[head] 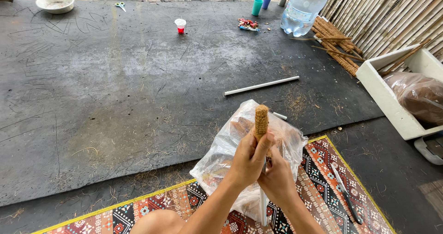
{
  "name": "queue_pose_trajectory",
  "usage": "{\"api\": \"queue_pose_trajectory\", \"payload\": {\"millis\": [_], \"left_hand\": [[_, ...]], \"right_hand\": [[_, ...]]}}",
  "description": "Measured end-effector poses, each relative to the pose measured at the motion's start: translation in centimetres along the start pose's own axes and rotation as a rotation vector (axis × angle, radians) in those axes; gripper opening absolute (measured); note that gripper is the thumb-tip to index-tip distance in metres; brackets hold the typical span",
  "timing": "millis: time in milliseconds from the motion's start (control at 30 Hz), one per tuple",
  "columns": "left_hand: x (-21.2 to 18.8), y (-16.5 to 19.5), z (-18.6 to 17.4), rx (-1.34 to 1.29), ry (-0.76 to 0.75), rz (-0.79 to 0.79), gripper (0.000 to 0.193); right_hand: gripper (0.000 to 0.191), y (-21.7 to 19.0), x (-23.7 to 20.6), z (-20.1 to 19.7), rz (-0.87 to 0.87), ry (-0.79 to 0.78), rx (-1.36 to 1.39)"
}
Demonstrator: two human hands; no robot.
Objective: The person sits on a mat, pulls apart fibrous coir material from a plastic bag, and winds the fiber tightly around a white plastic tube to form a brush head, pressing and shaping the fiber as they wrap. A finished wrapped brush rests in a box nearby.
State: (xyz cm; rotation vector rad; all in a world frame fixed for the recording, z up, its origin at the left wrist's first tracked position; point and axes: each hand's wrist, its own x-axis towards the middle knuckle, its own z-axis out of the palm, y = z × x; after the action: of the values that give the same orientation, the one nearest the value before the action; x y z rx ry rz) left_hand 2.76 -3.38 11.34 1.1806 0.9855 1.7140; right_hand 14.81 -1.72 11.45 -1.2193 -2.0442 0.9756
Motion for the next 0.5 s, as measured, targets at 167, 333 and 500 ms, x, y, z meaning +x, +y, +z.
{"api": "queue_pose_trajectory", "payload": {"millis": [167, 333, 500], "left_hand": [[1.0, -0.2, -0.8, -0.049, 0.145, 0.034, 0.037], [1.1, 0.5, -1.0, 0.070, 0.208, -0.034, 0.032], [0.8, 1.4, -0.4, 0.077, 0.127, 0.015, 0.028]], "right_hand": [[0.026, -0.2, -1.5, -2.5, 0.031, 0.135, 0.120], [0.052, -0.2, -1.9, -6.1, 0.112, 0.053, 0.319], [0.048, -2.3, 0.2, -8.3, 0.002, 0.051, 0.732]]}}
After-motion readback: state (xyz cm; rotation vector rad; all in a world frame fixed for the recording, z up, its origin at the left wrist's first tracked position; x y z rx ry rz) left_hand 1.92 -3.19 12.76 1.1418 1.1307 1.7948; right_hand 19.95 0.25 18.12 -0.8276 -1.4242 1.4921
